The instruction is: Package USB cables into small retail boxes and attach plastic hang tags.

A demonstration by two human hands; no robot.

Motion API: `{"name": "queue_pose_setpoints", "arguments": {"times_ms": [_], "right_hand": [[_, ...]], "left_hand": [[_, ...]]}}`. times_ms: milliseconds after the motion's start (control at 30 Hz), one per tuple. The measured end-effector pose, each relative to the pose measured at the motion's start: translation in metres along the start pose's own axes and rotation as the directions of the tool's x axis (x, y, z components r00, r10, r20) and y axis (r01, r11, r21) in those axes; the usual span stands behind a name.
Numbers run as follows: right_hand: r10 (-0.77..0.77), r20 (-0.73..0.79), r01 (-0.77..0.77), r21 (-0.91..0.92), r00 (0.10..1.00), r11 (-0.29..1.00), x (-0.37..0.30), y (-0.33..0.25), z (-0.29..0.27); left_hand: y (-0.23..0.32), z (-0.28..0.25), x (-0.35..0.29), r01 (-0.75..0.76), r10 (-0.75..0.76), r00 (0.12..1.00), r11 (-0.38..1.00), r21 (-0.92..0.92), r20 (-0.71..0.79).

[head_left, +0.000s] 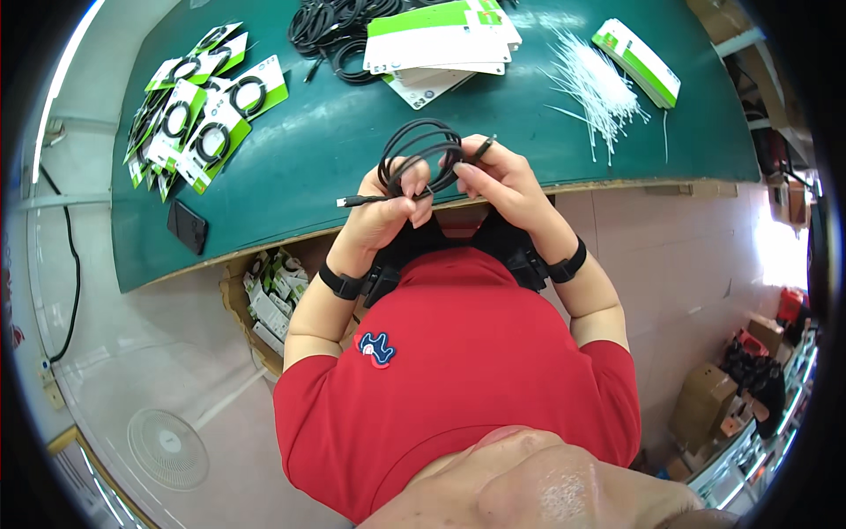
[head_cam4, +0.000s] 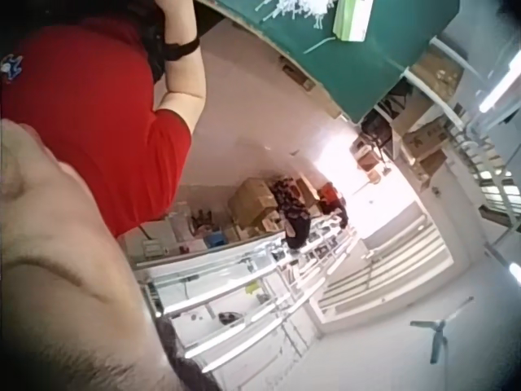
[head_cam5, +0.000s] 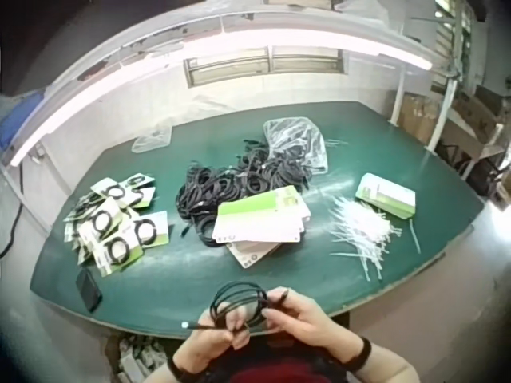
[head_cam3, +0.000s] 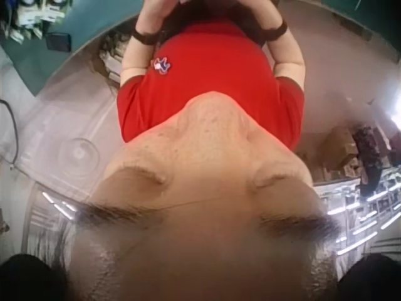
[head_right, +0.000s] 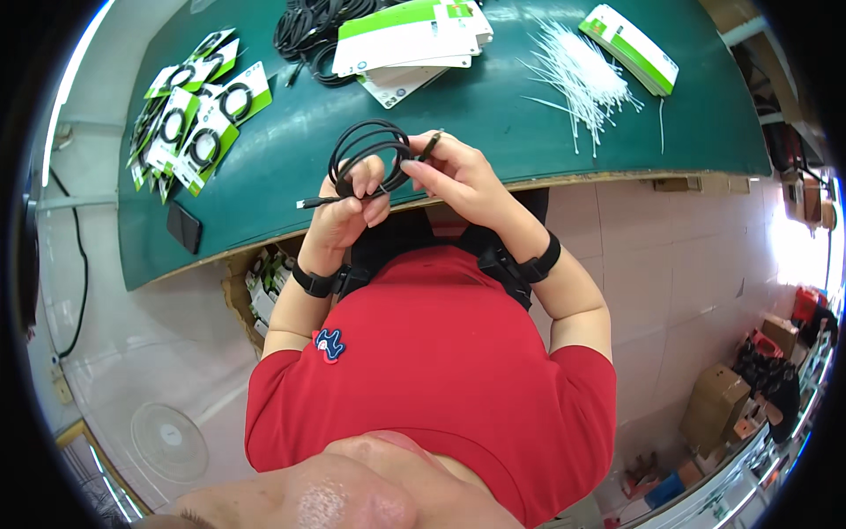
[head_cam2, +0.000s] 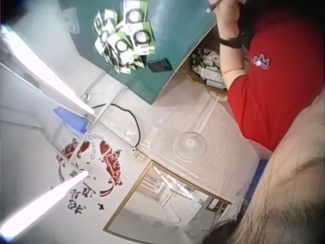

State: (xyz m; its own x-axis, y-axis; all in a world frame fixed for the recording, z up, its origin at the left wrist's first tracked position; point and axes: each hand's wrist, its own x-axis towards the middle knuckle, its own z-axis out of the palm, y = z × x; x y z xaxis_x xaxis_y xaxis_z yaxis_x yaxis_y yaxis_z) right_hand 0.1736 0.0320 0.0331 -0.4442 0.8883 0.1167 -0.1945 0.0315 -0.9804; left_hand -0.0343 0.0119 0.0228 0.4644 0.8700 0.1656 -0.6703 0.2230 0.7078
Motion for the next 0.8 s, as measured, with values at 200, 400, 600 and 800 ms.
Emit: {"name": "queue_pose_setpoints", "arguments": {"times_ms": [200,400,600,800], "right_hand": [[0.101,-0.122,-0.081,0.158,0.987,0.984,0.000,0.002,-0.002],[0.164,-0.233,-0.102,0.256,0.958,0.961,0.004,0.008,0.002],[0.105,-0.468,-0.012,0.198,0.877,0.980,0.016,0.016,0.006],[-0.023,-0.480,0.121,0.175,0.877,0.977,0.017,0.016,0.005]], "left_hand": [[-0.008,0.008,0.010,0.187,-0.180,0.953,0.982,0.006,-0.244],[-0.023,0.025,0.029,0.004,0.140,0.847,0.963,0.269,-0.513],[-0.044,0.028,0.045,-0.106,0.178,0.902,0.974,0.198,-0.394],[-0.047,0.031,0.052,-0.164,0.208,0.901,0.976,0.145,-0.381]]}}
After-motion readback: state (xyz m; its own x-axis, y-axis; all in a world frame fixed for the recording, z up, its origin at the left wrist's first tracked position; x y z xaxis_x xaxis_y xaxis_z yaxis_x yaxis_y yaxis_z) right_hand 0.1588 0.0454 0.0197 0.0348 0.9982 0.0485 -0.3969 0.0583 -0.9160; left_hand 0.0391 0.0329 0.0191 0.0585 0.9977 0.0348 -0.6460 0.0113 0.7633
